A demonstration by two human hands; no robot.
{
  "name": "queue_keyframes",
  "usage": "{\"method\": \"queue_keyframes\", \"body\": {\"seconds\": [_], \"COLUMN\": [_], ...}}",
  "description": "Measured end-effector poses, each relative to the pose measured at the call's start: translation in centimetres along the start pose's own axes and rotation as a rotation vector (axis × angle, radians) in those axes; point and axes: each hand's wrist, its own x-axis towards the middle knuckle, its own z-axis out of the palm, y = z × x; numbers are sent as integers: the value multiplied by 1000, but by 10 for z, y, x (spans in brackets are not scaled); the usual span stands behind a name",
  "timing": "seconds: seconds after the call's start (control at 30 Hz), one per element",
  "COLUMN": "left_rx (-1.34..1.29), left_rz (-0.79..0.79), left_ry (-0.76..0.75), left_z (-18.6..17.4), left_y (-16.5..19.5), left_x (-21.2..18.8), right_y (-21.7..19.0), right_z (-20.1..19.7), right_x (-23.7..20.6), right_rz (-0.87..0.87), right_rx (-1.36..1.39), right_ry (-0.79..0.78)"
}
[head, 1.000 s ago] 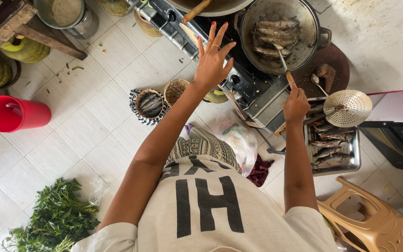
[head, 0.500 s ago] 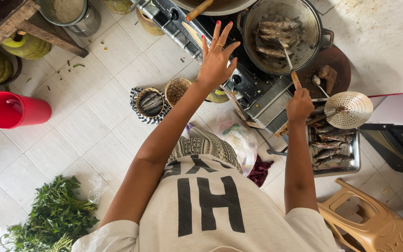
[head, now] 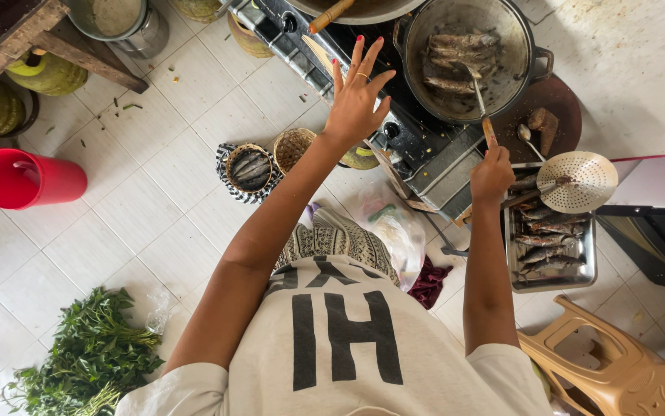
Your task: The person chops green vegetables on a cutting board and places the pieces into a striped bag. They then return to the stove and use a slotted spoon to turn and remove fried fish from a pan into a metal tray.
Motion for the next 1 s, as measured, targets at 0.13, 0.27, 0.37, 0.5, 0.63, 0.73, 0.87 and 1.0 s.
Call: {"method": "queue_keyframes", "body": {"seconds": [0.13, 0.27, 0.37, 0.5, 0.63, 0.73, 0.87, 1.0], "left_rx": [-9, 3, -22, 0, -10, -1, -3, -13], "left_rz": [2, 13, -6, 3, 12, 29, 19, -3], "left_ry": [-14, -18, -33, -43, -43, -32, -35, -9], "left_z": [2, 3, 3, 5, 11, 12, 8, 1], "left_y": [1, 1, 1, 1, 3, 3, -1, -4], "left_x": [-1, 0, 0, -1, 0, 1, 0, 0], "right_y": [2, 0, -1, -2, -3, -6, 0, 10], "right_z": [0, 1, 3, 5, 5, 4, 1, 0], "right_x": [1, 1, 2, 6, 16, 28, 39, 39], "right_rz": [1, 20, 33, 31, 38, -4, -102, -128], "right_rx": [20, -7, -23, -12, -25, -70, -139, -165], "right_ry": [24, 5, 24, 36, 13, 14, -4, -112]}}
